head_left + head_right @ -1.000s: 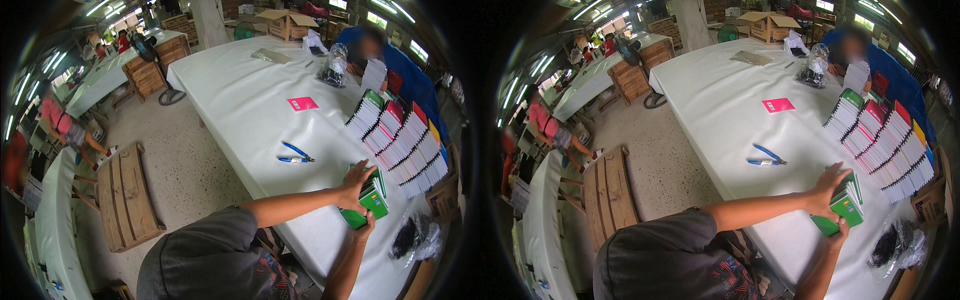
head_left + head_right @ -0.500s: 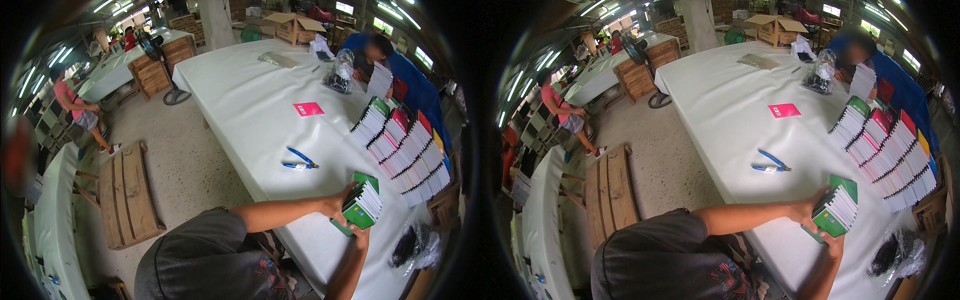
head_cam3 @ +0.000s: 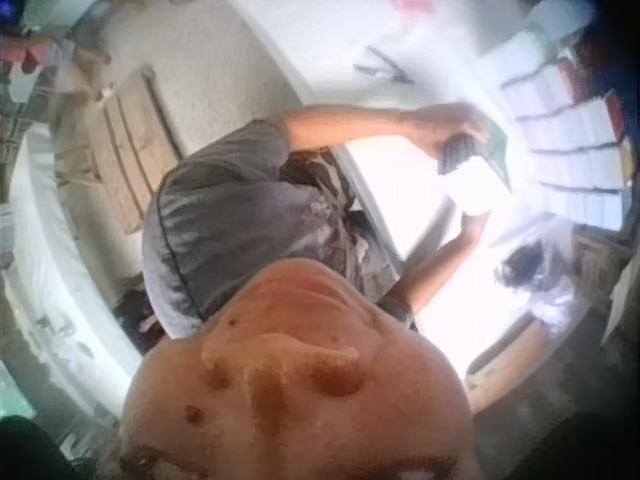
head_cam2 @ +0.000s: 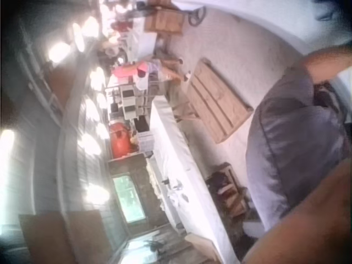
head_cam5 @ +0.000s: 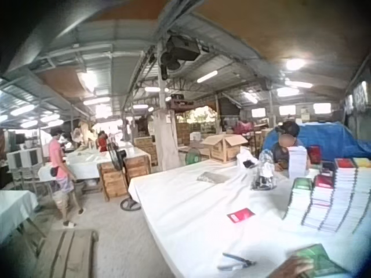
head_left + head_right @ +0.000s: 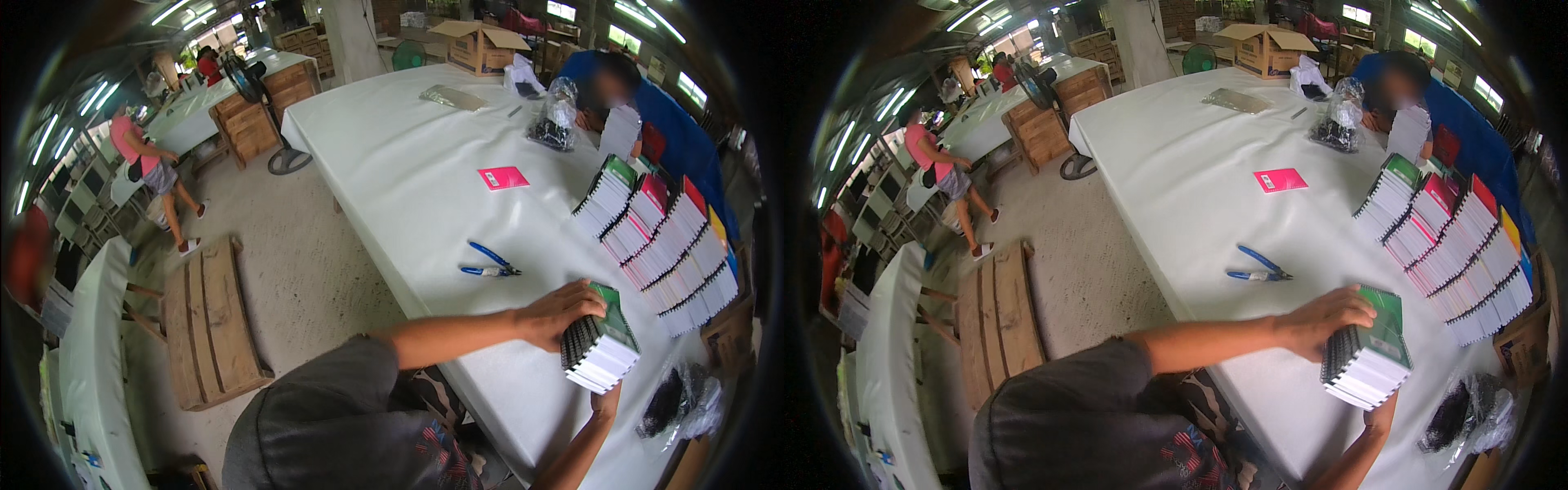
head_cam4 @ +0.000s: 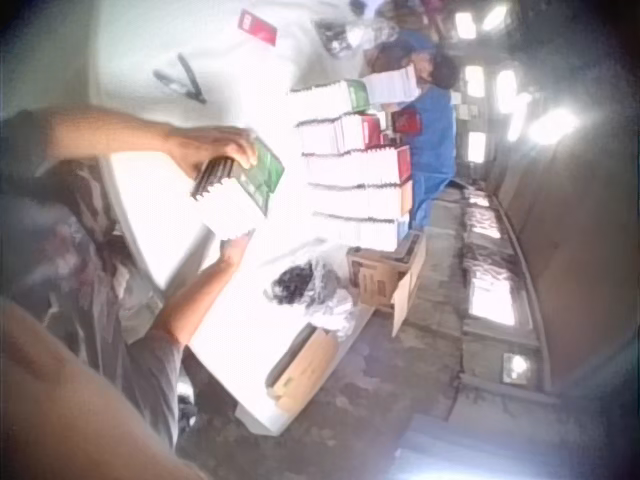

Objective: The person sorts a stack of green notebooks by moving them one at a time and then stacking them together.

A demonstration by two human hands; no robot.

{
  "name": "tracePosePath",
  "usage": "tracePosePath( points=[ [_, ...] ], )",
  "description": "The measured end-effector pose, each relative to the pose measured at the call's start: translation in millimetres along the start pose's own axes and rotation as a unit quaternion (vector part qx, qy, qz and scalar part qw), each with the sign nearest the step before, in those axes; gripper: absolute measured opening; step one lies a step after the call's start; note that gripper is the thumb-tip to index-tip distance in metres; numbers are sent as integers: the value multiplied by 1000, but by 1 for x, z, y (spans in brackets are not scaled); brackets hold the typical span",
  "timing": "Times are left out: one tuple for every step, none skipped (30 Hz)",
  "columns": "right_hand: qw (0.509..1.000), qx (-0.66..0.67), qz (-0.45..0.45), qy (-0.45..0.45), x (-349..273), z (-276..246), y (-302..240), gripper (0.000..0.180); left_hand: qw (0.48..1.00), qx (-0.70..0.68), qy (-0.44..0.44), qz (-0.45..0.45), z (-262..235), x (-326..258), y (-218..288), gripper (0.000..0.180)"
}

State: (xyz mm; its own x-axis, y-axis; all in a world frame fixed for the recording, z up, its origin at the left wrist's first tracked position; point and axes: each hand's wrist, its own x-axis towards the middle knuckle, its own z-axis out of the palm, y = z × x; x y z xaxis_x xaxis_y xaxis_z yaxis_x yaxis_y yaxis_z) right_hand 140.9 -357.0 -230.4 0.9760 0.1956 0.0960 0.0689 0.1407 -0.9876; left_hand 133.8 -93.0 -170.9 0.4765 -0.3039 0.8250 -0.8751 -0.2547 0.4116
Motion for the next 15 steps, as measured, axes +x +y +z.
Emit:
tracePosePath(
  points=[
    [970,178,162,-24,4,-18,14,52,991,44,8,124,-10,8,-4,62],
    [947,262,175,-52,3,-4,23,58,985,49,-27,163,-16,6,-12,56],
    [900,376,201,-89,-2,47,-12,57,986,57,-30,154,-23,-1,-18,56],
    [914,355,187,-57,-7,53,-9,56,964,130,-69,223,-25,-1,-20,55],
    [925,335,175,-24,-10,54,2,55,930,201,-108,288,-25,-3,-22,54],
    [944,304,125,3,-9,56,15,56,925,230,-107,284,-25,-5,-24,54],
    [945,301,125,8,-7,54,21,56,926,225,-104,284,-23,-6,-21,54],
    [945,305,119,9,-4,50,24,57,965,226,-48,127,-22,-9,-17,54],
    [944,311,113,6,0,55,21,57,974,223,8,-35,-22,-12,-14,54],
    [948,304,99,0,-2,58,13,56,954,254,58,-147,-20,-15,-14,50],
    [947,304,101,1,-1,65,12,56,954,254,58,-148,-22,-17,-16,50],
    [956,278,97,5,-2,67,9,57,942,18,34,-333,-25,-15,-13,52],
    [963,252,92,10,-2,70,6,58,845,-220,6,-488,-27,-13,-8,57],
    [968,232,95,-6,-3,76,3,61,836,-242,-35,-491,-24,-11,-1,70],
    [967,234,98,-2,-8,85,-6,64,840,-198,-47,-504,-15,-10,6,75]
  ],
)
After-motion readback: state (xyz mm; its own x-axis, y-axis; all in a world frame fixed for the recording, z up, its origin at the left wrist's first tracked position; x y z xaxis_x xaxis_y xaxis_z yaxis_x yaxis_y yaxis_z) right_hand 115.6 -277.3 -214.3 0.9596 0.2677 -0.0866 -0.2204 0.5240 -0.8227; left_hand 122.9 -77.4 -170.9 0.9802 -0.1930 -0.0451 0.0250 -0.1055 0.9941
